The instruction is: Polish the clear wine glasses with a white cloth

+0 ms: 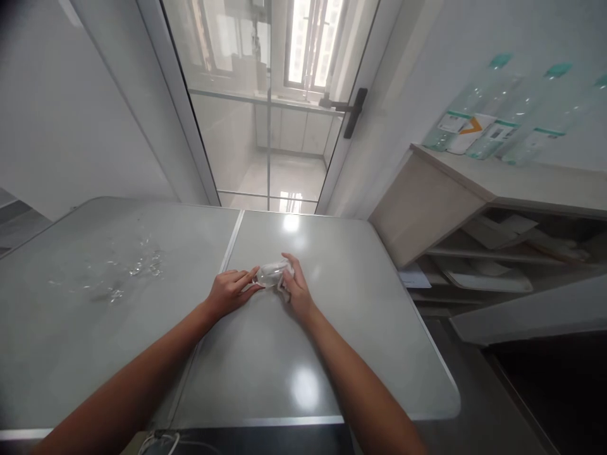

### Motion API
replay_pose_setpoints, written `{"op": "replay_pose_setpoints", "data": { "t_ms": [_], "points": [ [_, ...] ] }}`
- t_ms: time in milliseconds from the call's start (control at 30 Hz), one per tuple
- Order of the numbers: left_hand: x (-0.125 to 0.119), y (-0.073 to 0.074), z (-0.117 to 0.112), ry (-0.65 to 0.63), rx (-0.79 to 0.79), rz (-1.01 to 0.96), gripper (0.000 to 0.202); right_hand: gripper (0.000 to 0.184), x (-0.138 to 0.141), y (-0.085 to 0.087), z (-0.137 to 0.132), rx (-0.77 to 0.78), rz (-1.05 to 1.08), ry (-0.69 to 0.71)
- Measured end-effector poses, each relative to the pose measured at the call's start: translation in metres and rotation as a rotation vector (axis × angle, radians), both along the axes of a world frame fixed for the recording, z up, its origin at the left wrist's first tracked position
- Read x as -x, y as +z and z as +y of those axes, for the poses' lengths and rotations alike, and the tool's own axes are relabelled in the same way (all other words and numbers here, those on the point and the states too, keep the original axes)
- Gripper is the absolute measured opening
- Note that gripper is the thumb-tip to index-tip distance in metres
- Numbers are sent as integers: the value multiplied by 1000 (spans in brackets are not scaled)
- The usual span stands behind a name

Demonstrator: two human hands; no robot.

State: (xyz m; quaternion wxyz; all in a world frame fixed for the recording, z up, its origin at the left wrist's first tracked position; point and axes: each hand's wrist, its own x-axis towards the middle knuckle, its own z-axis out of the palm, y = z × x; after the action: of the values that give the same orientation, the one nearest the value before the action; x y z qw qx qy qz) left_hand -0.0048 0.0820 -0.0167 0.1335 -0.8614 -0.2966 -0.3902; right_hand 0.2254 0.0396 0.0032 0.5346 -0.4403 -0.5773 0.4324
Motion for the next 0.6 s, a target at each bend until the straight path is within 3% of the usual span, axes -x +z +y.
{"op": "replay_pose_setpoints", "data": {
  "t_ms": [200,333,500,600],
  "points": [
    [3,2,0,-23,63,31,31,47,-1,3,5,-48,-69,153],
    [7,4,0,-58,143,1,32,41,1,-5,10,-36,-91,52],
    [5,3,0,-60,224,-70,31,40,-2,-5,11,63,127,-116],
    [1,1,0,-60,171,-41,31,44,-3,1,7,90,128,-54]
  ]
}}
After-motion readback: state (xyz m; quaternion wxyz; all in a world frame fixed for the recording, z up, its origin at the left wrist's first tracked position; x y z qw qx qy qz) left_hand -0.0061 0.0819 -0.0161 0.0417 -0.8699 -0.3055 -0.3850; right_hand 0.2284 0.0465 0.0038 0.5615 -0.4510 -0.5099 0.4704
